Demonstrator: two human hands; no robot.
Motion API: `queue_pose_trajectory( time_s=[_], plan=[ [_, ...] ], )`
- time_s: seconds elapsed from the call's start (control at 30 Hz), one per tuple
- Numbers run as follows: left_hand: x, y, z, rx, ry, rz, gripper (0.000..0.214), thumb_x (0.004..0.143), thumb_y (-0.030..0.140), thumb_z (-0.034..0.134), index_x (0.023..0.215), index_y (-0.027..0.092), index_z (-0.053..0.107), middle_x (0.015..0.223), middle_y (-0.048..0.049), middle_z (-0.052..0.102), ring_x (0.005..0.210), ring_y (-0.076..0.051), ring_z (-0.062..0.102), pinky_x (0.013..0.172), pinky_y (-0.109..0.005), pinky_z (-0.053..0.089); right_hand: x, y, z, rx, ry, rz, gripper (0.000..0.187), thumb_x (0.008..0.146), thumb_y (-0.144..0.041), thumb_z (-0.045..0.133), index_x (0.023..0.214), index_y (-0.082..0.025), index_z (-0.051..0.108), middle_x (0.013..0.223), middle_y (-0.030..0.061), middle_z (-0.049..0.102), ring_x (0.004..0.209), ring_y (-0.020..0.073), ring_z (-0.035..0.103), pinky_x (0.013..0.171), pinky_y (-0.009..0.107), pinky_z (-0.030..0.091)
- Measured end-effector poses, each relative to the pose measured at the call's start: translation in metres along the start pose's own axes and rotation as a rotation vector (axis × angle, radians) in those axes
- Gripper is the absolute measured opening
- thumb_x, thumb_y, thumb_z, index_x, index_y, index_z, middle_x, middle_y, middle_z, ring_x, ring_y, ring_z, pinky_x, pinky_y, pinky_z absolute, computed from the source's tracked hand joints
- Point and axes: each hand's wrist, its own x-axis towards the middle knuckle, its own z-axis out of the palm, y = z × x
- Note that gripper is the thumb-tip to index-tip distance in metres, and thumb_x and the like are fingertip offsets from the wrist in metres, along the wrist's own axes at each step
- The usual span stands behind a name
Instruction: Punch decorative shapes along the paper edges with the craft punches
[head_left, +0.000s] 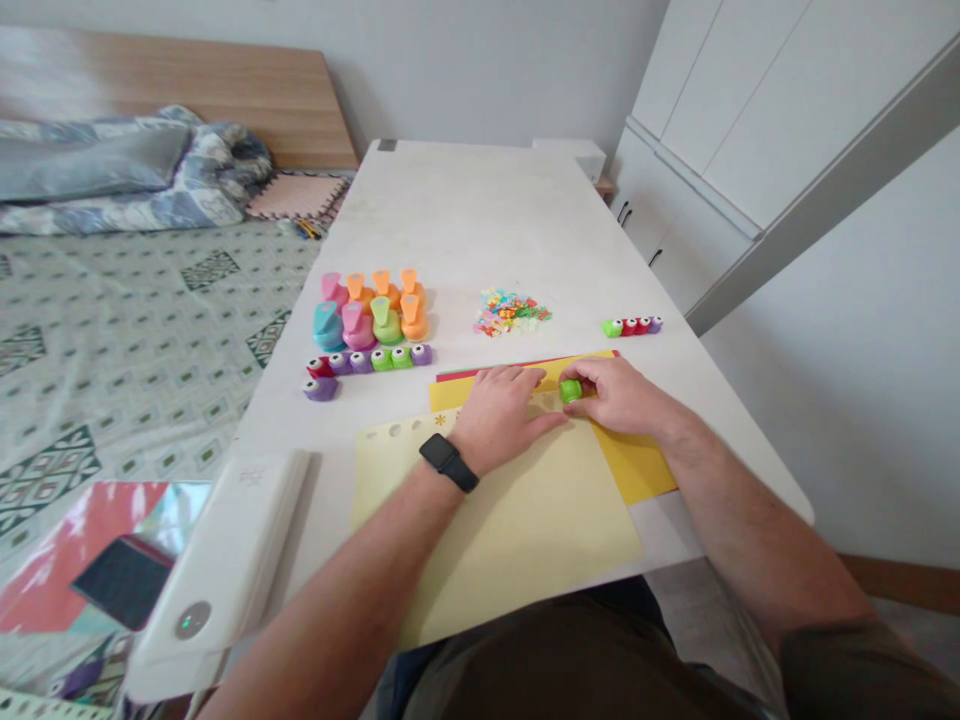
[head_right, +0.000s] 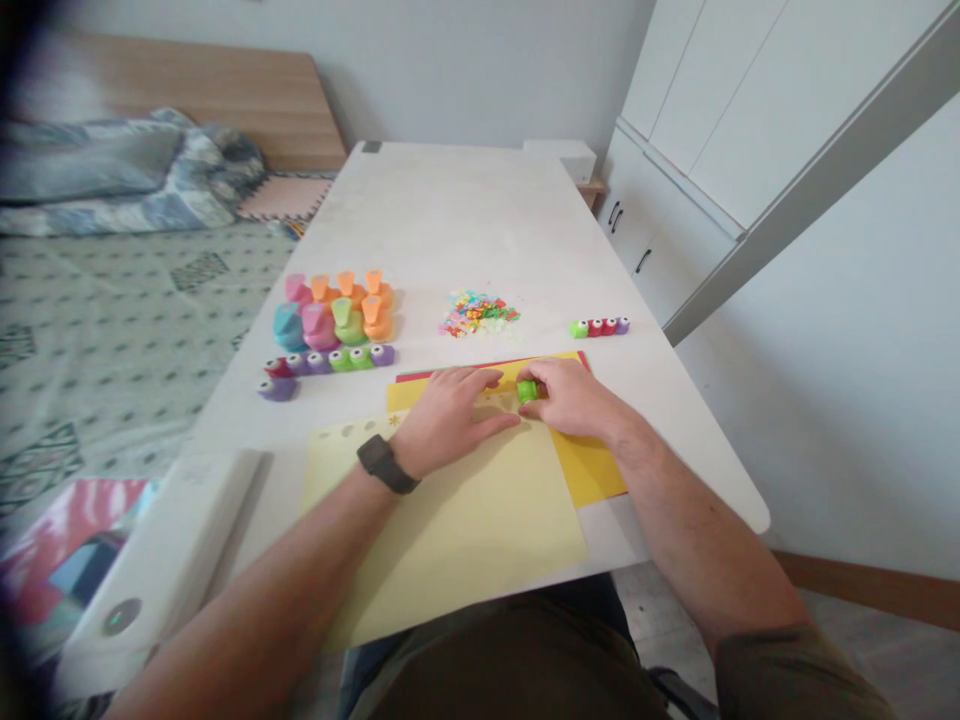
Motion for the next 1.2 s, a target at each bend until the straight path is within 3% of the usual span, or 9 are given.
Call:
queue_pose_trajectory(
  time_s=[0.23, 0.43, 0.73, 0.93, 1.2],
  plan=[
    [0.020, 0.014, 0.007, 0.006, -0.117, 0.008, 0.056, 0.081, 0.064, 0.073, 0.114, 0.020, 0.065, 0.106, -0.0104, 0.074, 0.104, -0.031, 0.068, 0.092, -0.043, 0.049, 0.000, -0.002, 0.001, 0.030, -0.002, -0.028, 0.024, 0.073, -0.019, 0.073, 0.097, -0.021, 0.072, 0.081, 0.0000, 0.069, 0.071, 0.0168, 0.058, 0.064, 0.029, 0.039],
    [0.028, 0.014, 0.016, -0.062, -0.102, 0.028, 0.047, 0.081, 0.059, 0.076, 0.106, 0.019, 0.067, 0.101, -0.0090, 0.074, 0.096, -0.028, 0.069, 0.083, -0.037, 0.050, -0.002, -0.006, -0.002, 0.011, 0.008, -0.054, 0.020, 0.071, -0.015, 0.070, 0.090, -0.020, 0.069, 0.081, 0.0011, 0.070, 0.072, 0.0169, 0.057, 0.064, 0.028, 0.038],
    [0.029, 0.014, 0.014, -0.079, -0.139, 0.024, 0.042, 0.084, 0.052, 0.076, 0.107, 0.018, 0.068, 0.095, -0.0095, 0.074, 0.091, -0.027, 0.069, 0.080, -0.035, 0.050, 0.000, -0.005, -0.002, 0.025, 0.012, -0.030, 0.012, 0.071, -0.016, 0.071, 0.082, -0.018, 0.066, 0.076, 0.0004, 0.067, 0.067, 0.0149, 0.054, 0.061, 0.027, 0.034],
    [0.033, 0.010, 0.015, -0.138, -0.143, 0.001, 0.040, 0.080, 0.053, 0.078, 0.099, 0.019, 0.069, 0.094, -0.0067, 0.074, 0.087, -0.025, 0.069, 0.073, -0.032, 0.050, 0.001, -0.004, 0.000, 0.078, 0.007, -0.022, 0.021, 0.071, -0.016, 0.073, 0.092, -0.019, 0.071, 0.081, 0.0008, 0.069, 0.067, 0.0147, 0.053, 0.062, 0.027, 0.037],
    [0.020, 0.004, 0.005, -0.058, -0.102, -0.054, 0.058, 0.077, 0.062, 0.078, 0.114, 0.018, 0.068, 0.104, -0.0100, 0.076, 0.097, -0.028, 0.070, 0.084, -0.037, 0.053, -0.001, -0.003, -0.002, 0.034, 0.046, -0.015, 0.025, 0.074, -0.024, 0.076, 0.098, -0.019, 0.070, 0.084, 0.0019, 0.067, 0.075, 0.0173, 0.057, 0.067, 0.029, 0.040]
  ],
)
